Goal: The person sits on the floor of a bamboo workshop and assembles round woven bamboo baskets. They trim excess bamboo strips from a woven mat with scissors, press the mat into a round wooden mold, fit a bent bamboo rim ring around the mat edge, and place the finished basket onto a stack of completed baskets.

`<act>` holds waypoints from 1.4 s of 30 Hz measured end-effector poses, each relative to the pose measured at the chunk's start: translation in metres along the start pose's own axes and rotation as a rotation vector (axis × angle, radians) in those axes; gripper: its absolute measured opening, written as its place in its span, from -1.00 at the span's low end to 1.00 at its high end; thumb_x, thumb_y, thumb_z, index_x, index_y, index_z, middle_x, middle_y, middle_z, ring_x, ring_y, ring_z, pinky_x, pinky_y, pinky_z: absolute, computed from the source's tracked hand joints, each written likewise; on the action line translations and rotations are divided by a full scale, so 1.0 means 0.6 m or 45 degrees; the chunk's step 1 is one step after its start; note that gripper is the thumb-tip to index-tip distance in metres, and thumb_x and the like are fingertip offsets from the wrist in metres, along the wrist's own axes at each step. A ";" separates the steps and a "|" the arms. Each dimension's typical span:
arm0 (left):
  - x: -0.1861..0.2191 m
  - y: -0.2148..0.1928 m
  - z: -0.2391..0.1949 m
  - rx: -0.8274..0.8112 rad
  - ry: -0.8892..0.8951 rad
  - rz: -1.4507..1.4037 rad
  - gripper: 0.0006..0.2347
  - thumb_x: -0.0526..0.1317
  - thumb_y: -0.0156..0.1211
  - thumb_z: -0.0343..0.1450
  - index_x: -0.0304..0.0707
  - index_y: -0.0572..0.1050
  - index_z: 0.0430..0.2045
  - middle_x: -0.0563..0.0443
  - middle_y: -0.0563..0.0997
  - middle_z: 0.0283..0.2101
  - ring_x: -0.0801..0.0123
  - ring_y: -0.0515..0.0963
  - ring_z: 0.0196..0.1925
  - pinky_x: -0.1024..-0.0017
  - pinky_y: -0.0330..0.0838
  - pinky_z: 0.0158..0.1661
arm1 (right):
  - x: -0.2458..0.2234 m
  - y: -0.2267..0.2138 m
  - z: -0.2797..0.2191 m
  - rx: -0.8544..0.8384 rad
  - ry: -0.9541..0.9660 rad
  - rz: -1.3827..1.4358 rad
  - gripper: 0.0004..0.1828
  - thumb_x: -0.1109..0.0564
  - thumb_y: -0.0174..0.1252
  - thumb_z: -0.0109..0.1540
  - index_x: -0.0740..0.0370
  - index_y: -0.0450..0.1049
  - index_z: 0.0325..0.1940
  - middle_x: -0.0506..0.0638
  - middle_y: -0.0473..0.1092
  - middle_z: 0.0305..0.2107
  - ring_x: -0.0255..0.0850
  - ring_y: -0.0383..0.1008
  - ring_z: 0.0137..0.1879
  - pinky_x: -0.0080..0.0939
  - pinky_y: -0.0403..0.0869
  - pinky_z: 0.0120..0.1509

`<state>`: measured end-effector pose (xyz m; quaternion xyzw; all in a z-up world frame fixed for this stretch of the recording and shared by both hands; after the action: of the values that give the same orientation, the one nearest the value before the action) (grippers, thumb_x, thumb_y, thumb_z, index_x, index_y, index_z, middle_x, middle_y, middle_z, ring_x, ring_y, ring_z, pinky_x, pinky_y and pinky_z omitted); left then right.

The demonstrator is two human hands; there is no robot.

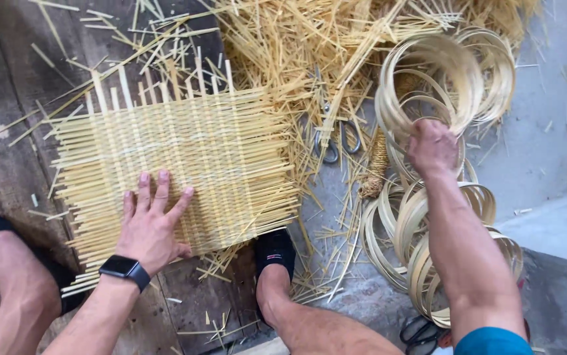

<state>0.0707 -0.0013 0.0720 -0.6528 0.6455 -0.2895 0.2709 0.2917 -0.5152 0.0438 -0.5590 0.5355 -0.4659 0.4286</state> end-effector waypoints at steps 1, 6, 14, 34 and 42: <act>0.003 0.002 0.002 0.008 0.013 0.006 0.06 0.23 0.53 0.07 0.43 -0.14 0.44 -0.10 -0.37 0.57 -0.10 -0.40 0.59 -0.05 -0.36 0.47 | 0.009 0.017 -0.015 0.007 0.014 -0.001 -0.77 0.18 0.17 0.32 0.23 0.52 0.07 0.19 0.48 0.00 0.02 0.47 0.11 0.08 0.44 0.27; 0.004 0.002 0.003 -0.027 -0.010 0.057 0.04 0.23 0.49 0.12 0.42 -0.16 0.45 -0.13 -0.39 0.57 -0.11 -0.40 0.59 -0.04 -0.35 0.47 | -0.022 0.008 -0.102 0.218 -0.561 0.091 -0.79 0.22 0.16 0.34 0.26 0.57 0.05 0.10 0.56 -0.27 -0.04 0.58 -0.14 -0.02 0.58 0.00; 0.004 0.008 0.004 -0.010 -0.025 0.059 0.08 0.26 0.52 0.07 0.41 -0.17 0.44 -0.11 -0.36 0.57 -0.10 -0.39 0.59 -0.03 -0.34 0.48 | -0.003 -0.044 -0.124 0.539 -0.519 -0.051 -0.85 0.19 0.25 0.30 0.10 0.63 -0.05 0.06 0.57 -0.24 -0.08 0.59 -0.11 -0.10 0.59 -0.11; 0.155 -0.192 -0.154 1.441 0.905 -0.826 -0.63 -0.11 0.35 0.43 -0.07 0.50 0.12 -0.09 0.60 0.02 0.10 0.53 0.10 0.06 0.28 0.18 | -0.277 -0.375 -0.261 -0.404 -0.564 2.434 -0.70 0.05 0.09 0.47 0.40 0.52 -0.01 0.21 0.52 -0.29 -0.02 0.58 -0.15 0.05 0.62 0.01; 0.081 -0.191 -0.205 0.441 0.869 -2.197 -0.64 -0.09 0.15 0.55 -0.25 0.54 0.20 0.11 0.52 -0.47 0.64 0.39 -0.46 0.58 0.30 -0.47 | -0.475 -0.497 -0.353 0.740 -1.791 0.396 -0.66 0.05 0.38 0.15 0.24 0.56 -0.06 0.08 0.44 -0.23 -0.01 0.49 -0.09 -0.01 0.53 -0.07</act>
<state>0.0599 -0.0452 0.2412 -0.7358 -0.0680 -0.6575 -0.1474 0.1459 -0.2090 0.3600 -0.5070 0.0662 -0.0578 0.8575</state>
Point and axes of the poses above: each hand's wrist, its own z-axis towards the middle knuckle, its own y-axis out of the palm, x = y × z, the point moved 3 cm from there along z, towards the middle knuckle
